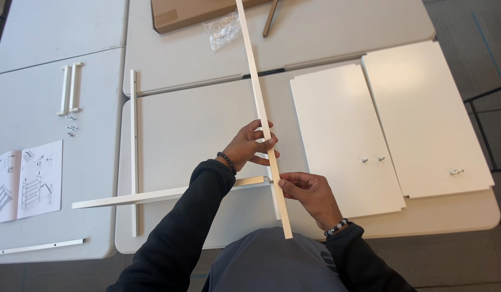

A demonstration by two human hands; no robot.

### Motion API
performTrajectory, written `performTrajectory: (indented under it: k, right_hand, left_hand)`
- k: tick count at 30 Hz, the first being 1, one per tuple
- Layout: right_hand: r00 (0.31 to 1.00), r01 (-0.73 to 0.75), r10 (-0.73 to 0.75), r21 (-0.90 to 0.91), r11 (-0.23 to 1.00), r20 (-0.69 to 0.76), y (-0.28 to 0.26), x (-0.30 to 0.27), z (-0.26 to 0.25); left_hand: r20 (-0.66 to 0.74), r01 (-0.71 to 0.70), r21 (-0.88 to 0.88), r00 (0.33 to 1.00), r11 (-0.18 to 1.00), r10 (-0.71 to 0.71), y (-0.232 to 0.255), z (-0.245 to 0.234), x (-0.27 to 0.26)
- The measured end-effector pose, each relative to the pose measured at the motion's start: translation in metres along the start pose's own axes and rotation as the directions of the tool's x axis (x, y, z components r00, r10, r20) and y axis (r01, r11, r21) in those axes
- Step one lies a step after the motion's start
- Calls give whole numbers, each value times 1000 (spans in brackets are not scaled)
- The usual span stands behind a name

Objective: The person assembles a white shelving unit by inserting cam bolts into pre-drilled holes on white panels and connecting vertical and horizontal supports. The person follows an instruction manual laid out on the table and secures the frame with cam bolts.

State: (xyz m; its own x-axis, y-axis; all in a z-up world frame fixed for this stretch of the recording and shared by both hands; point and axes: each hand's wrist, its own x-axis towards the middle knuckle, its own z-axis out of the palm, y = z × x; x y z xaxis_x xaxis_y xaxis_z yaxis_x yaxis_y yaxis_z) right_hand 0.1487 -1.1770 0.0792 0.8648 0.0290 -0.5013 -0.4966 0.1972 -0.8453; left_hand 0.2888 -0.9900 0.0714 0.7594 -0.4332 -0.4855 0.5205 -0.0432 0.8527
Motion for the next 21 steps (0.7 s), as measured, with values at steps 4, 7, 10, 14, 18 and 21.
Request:
performTrajectory:
  k: [4,7,10,14,18,21]
  right_hand:
    - [1000,-4,5,18,1000,-22,9,3,7]
    - [999,18,-17,31,999,-39,15,4,8]
    - [999,51,-50,25,998,-16,18,10,8]
    - [997,60,-59,26,998,-59,20,11,10]
    - [995,77,-76,12,997,-68,21,11,10]
    - [994,97,-96,11,995,-59,21,10,11]
  left_hand:
    - [16,8,23,1000,1000,-9,4,-2,-6]
    - [5,-15,33,1000,999,15,4,1,-9]
    - [-27,-37,25,999,999,38,2,2,-8]
    - [-105,-107,-10,989,994,106,-10,7,-8]
    - [-208,-204,-43,959,978,191,-21,18,-9]
    - [-234,-261,-17,939,965,251,-21,23,-13]
